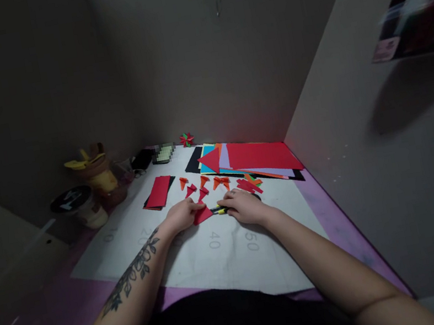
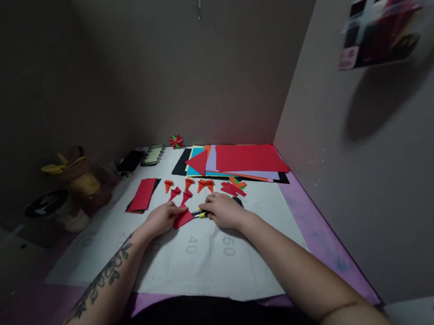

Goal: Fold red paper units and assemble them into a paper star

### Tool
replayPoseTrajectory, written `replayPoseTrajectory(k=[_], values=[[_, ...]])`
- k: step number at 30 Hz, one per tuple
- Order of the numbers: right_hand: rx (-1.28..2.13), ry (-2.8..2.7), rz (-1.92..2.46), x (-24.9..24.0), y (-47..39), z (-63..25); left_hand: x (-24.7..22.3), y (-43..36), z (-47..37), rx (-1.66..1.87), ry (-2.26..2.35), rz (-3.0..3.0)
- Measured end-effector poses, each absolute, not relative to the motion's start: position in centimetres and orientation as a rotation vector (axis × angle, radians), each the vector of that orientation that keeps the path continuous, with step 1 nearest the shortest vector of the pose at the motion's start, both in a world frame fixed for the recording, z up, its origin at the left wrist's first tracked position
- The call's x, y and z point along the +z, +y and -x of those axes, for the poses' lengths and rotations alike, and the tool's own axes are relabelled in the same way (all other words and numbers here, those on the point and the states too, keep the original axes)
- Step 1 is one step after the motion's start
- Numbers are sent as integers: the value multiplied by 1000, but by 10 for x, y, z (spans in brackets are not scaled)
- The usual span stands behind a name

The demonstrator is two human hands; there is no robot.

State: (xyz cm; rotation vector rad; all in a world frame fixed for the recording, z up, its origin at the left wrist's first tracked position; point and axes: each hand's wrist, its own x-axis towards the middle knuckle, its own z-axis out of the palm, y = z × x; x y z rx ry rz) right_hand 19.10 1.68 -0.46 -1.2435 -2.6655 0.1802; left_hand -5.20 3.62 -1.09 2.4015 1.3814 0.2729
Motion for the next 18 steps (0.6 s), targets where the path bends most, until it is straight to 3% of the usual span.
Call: replayPoseTrajectory(k=[18], values=[[16,-2763,1329,3,1,-191,-13,35,49,103,1460,-2509]])
